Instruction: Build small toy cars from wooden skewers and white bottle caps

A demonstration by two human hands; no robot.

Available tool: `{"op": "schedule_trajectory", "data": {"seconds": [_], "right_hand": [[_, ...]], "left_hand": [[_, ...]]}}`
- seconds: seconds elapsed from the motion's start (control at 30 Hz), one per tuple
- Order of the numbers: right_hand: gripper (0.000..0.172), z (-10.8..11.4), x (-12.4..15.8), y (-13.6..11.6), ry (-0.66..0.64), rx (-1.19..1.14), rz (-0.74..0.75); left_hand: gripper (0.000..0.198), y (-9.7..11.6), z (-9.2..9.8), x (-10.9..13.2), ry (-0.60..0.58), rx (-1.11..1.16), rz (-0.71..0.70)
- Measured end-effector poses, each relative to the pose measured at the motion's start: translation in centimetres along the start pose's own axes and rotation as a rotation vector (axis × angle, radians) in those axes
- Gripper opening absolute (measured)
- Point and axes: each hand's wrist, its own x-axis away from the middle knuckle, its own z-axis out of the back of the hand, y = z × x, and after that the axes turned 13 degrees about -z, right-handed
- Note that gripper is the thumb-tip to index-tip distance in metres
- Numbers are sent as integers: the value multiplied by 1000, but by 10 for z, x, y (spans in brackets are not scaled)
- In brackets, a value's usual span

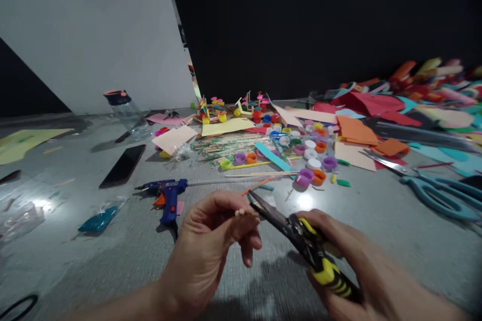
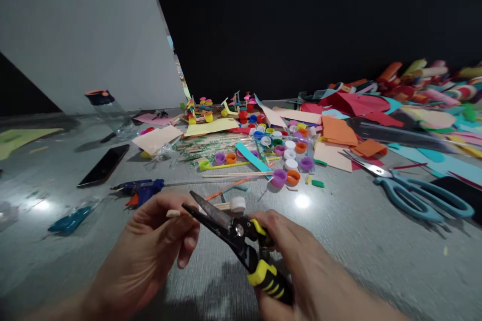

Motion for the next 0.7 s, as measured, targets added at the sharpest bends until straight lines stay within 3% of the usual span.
{"op": "schedule_trajectory", "data": {"seconds": [0.2, 0.5, 0.7], "right_hand": [[64, -1, 4, -1, -90, -60, -56], [53, 3, -2, -6, -20, -51, 15], [55, 1, 3, 1, 59, 118, 88]], "left_hand": [[11, -3, 4, -1, -64, -17, -118], [9, -2, 6, -1, -90, -2, -85], [7, -5, 9, -1, -88, -48, -67]]}}
